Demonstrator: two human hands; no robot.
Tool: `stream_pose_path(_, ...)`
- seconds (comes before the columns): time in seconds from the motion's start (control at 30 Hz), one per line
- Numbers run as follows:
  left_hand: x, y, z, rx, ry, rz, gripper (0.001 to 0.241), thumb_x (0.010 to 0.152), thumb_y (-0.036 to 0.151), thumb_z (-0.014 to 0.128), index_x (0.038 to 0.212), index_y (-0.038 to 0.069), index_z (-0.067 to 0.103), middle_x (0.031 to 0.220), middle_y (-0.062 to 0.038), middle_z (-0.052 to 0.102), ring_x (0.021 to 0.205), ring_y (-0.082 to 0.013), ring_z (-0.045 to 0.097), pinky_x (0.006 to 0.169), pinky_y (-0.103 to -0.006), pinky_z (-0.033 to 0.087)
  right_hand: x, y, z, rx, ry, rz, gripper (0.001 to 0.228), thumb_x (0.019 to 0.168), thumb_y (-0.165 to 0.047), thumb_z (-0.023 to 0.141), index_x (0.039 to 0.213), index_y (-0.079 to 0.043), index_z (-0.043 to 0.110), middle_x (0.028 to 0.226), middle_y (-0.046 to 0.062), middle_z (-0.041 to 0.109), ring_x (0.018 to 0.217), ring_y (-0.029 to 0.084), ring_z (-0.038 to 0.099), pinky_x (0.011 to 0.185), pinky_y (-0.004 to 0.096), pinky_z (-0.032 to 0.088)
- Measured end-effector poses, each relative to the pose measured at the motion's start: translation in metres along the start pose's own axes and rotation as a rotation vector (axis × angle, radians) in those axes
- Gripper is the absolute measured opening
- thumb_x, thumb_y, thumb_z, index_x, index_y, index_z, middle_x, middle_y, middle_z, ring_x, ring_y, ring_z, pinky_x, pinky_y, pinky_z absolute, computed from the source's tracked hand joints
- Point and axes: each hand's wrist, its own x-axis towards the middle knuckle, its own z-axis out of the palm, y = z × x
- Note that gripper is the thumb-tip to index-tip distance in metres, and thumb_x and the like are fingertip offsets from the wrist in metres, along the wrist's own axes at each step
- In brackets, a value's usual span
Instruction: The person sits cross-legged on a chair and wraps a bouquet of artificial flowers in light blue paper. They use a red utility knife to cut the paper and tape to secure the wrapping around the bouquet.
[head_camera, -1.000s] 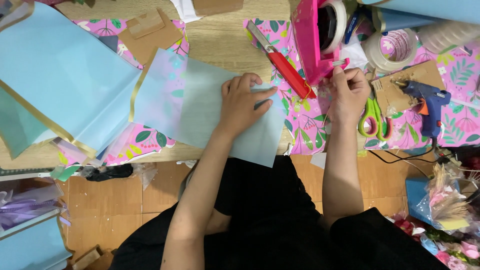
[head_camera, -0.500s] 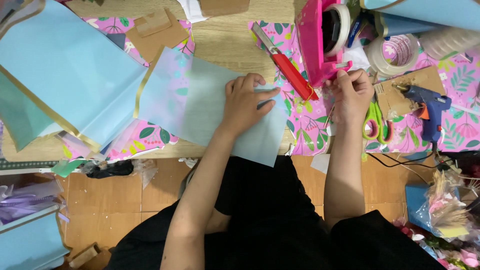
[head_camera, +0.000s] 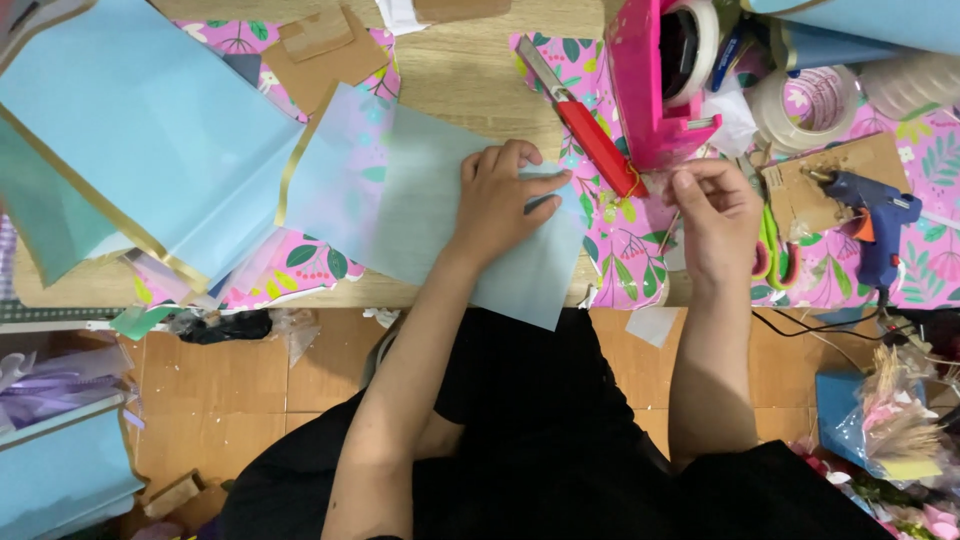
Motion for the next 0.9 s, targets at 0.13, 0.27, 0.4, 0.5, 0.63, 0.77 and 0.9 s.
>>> stream_pose_path(0.13, 0.000, 0.001, -0.002, -0.017, -0.017, -0.011, 0.031, 0.093, 0.041, 0.070, 0.125, 0.041, 0.072, 0.123, 0.004, 0.048, 0.122, -0.0180, 0.046, 0.113, -0.0477, 0.022, -0.016, -0.021, 0.032, -0.080, -0.114, 0.105, 0.011, 0.098, 0.003, 0.072, 0.108, 0.003, 0.070, 0.087, 0.017, 0.070, 0.072, 0.015, 0.069, 0.061, 0.023, 0.058)
stream_pose_path(0.27, 0.000, 0.000, -0.001, -0.018, -0.008, 0.002, 0.030, 0.093, 0.040, 0.070, 0.123, 0.039, 0.074, 0.123, 0.003, 0.048, 0.121, -0.0185, 0.046, 0.113, -0.0481, 0.022, -0.021, -0.016, 0.062, -0.030, -0.145, 0.226, 0.012, 0.095, 0.004, 0.073, 0.107, 0.004, 0.072, 0.083, 0.017, 0.071, 0.061, 0.012, 0.064, 0.042, 0.019, 0.051)
stream_pose_path(0.4, -0.001, -0.007, 0.007, -0.002, 0.008, 0.016, 0.028, 0.090, 0.042, 0.073, 0.118, 0.038, 0.076, 0.124, 0.004, 0.048, 0.121, -0.0175, 0.045, 0.113, -0.0492, 0.023, -0.021, -0.009, 0.077, -0.100, -0.200, 0.290, 0.017, 0.093, 0.002, 0.074, 0.109, 0.002, 0.074, 0.083, 0.017, 0.073, 0.057, 0.010, 0.062, 0.036, 0.017, 0.048)
stream_pose_path(0.5, -0.001, 0.001, -0.003, -0.022, 0.006, 0.012, 0.030, 0.092, 0.040, 0.072, 0.121, 0.036, 0.075, 0.122, 0.004, 0.047, 0.120, -0.0180, 0.046, 0.113, -0.0494, 0.024, -0.021, -0.019, 0.085, -0.117, -0.253, 0.318, 0.044, 0.092, 0.006, 0.071, 0.134, 0.005, 0.059, 0.083, 0.018, 0.071, 0.056, 0.012, 0.059, 0.034, 0.016, 0.044)
stream_pose_path(0.63, -0.002, 0.000, -0.004, -0.011, 0.020, 0.027, 0.029, 0.091, 0.039, 0.072, 0.120, 0.035, 0.076, 0.122, 0.004, 0.047, 0.120, -0.0182, 0.046, 0.112, -0.0495, 0.024, -0.020, -0.006, 0.082, -0.168, -0.261, 0.331, 0.042, 0.093, 0.004, 0.071, 0.131, 0.005, 0.056, 0.083, 0.019, 0.071, 0.055, 0.012, 0.057, 0.032, 0.016, 0.040)
stream_pose_path(0.77, -0.001, -0.002, 0.000, 0.008, 0.037, 0.025, 0.030, 0.093, 0.032, 0.068, 0.123, 0.038, 0.073, 0.121, 0.005, 0.048, 0.120, -0.0168, 0.047, 0.113, -0.0476, 0.025, -0.019, -0.006, 0.083, -0.241, -0.259, 0.343, 0.032, 0.094, 0.004, 0.070, 0.122, 0.007, 0.055, 0.081, 0.019, 0.071, 0.053, 0.014, 0.057, 0.031, 0.018, 0.040)
stream_pose_path(0.9, -0.001, -0.005, 0.007, -0.006, 0.073, 0.019, 0.030, 0.095, 0.027, 0.063, 0.120, 0.040, 0.074, 0.119, 0.006, 0.048, 0.119, -0.0149, 0.048, 0.111, -0.0451, 0.026, -0.014, -0.001, 0.080, -0.294, -0.274, 0.358, 0.025, 0.093, 0.004, 0.071, 0.112, 0.007, 0.056, 0.079, 0.020, 0.069, 0.050, 0.014, 0.055, 0.031, 0.020, 0.042)
